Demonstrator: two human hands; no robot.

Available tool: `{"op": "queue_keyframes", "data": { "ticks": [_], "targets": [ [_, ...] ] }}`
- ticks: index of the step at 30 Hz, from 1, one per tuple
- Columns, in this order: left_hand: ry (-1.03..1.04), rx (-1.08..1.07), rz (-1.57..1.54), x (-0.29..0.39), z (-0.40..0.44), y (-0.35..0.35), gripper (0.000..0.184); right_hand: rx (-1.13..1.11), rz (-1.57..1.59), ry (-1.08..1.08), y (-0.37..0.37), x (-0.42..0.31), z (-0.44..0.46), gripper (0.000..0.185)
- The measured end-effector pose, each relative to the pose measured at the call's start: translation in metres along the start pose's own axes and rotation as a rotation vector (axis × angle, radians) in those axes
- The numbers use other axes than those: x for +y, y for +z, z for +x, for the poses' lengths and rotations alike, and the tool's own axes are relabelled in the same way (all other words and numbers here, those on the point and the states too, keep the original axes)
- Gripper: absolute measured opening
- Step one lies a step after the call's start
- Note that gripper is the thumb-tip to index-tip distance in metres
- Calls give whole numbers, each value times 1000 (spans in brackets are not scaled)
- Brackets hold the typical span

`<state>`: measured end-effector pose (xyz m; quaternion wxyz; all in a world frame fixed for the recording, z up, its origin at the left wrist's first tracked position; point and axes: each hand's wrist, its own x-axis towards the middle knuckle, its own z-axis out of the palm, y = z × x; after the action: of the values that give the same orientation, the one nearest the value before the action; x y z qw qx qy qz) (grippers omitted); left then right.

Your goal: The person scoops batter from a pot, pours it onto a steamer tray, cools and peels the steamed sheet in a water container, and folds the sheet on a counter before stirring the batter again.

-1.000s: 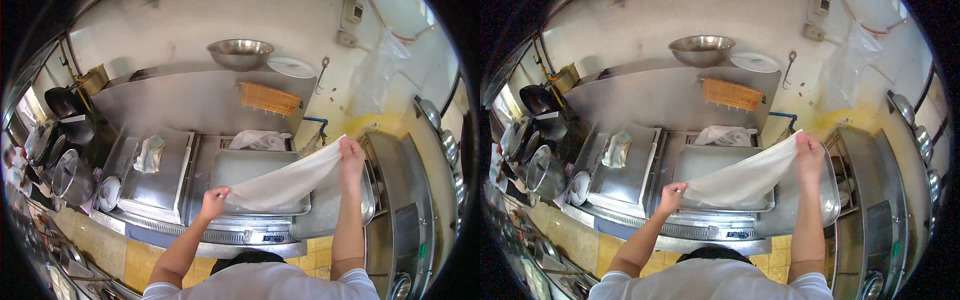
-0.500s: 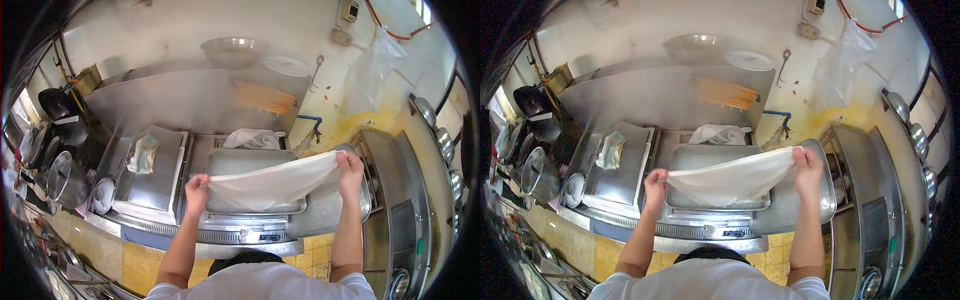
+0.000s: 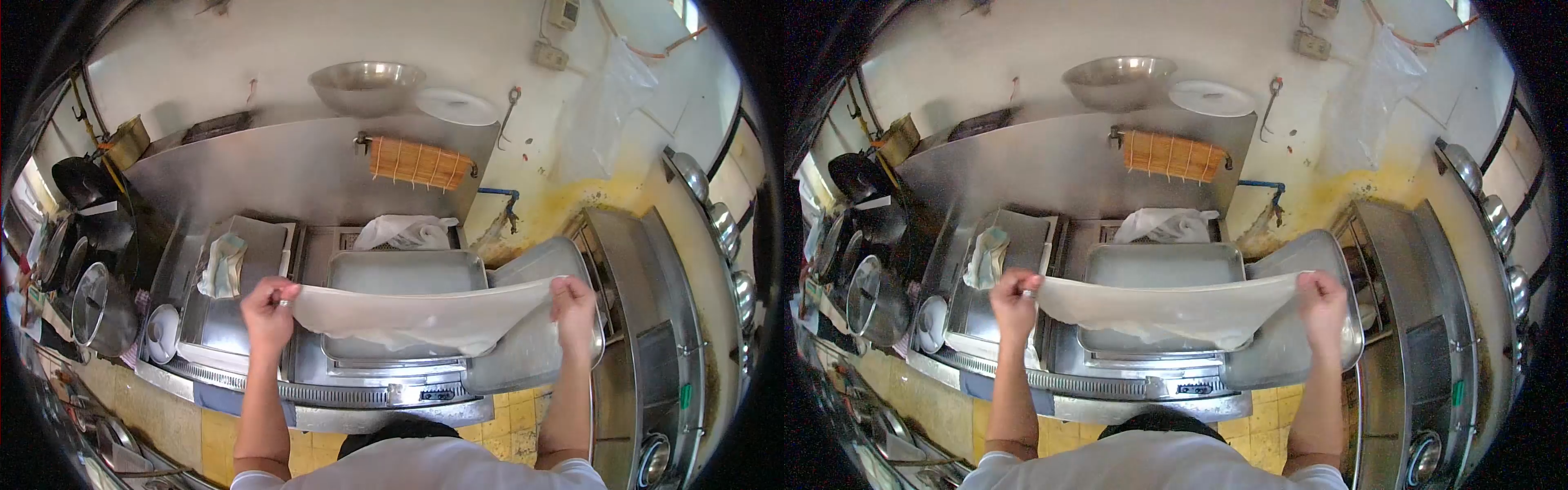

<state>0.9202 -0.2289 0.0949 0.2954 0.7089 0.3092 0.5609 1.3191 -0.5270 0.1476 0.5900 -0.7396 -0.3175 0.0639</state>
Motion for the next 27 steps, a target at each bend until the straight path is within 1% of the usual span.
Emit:
{"op": "queue_keyframes", "data": {
  "ticks": [2, 4, 5, 6, 8, 10, 11, 12, 13, 14, 15, 16, 17, 18, 20, 21, 23, 24, 26, 27],
  "targets": [
    [-161, -64, 12, -51, -5, 28, 14, -100, 98, 242, 27, 24, 11, 23],
    [-483, -234, 19, -75, 7, 58, 14, -169, 155, 320, 56, 85, 43, 21],
    [-604, -201, -74, -99, 16, 81, 13, -158, 262, 312, 74, 107, 62, 17],
    [-727, -168, -166, -120, 26, 103, 13, -148, 369, 306, 92, 124, 82, 19],
    [-751, -102, -372, -132, 50, 135, 11, -128, 421, 289, 117, 145, 124, 31],
    [-648, 52, -611, -211, 48, 179, 19, -93, 377, 328, 136, 169, 135, 39],
    [-607, -27, -505, -216, 46, 181, 24, -75, 354, 348, 145, 181, 140, 45],
    [-559, -100, -399, -218, 44, 182, 30, -128, 32, 200, 154, 197, 135, 49],
    [-514, -323, -66, -179, 35, 161, 37, -179, -289, 49, 158, 212, 119, 54],
    [-455, -538, 268, -147, 22, 145, 44, -332, -363, 79, 157, 205, 92, 60],
    [-446, -651, 393, -135, 0, 137, 52, -484, -436, 107, 155, 191, 59, 65],
    [-433, -764, 518, -131, -31, 129, 60, -581, -564, -38, 155, 198, 28, 67],
    [-255, -811, 636, -146, -69, 121, 61, -676, -691, -186, 154, 206, 0, 68],
    [-75, -852, 751, -166, -103, 115, 63, -697, -855, -225, 149, 212, -21, 67],
    [144, -869, 987, -189, -147, 107, 61, -737, -1184, -298, 143, 220, -52, 64],
    [259, -869, 1103, -194, -155, 105, 61, -797, -1248, -244, 144, 216, -51, 61],
    [172, -1012, 1239, -170, -134, 112, 58, -915, -1377, -131, 148, 207, -42, 56],
    [122, -1089, 1302, -154, -124, 115, 56, -834, -1304, -157, 148, 208, -42, 51],
    [220, -835, 1118, -137, -101, 121, 44, -658, -1154, -209, 152, 213, -37, 41],
    [265, -709, 1022, -133, -97, 121, 39, -665, -1138, -197, 155, 218, -34, 37]
  ]
}}
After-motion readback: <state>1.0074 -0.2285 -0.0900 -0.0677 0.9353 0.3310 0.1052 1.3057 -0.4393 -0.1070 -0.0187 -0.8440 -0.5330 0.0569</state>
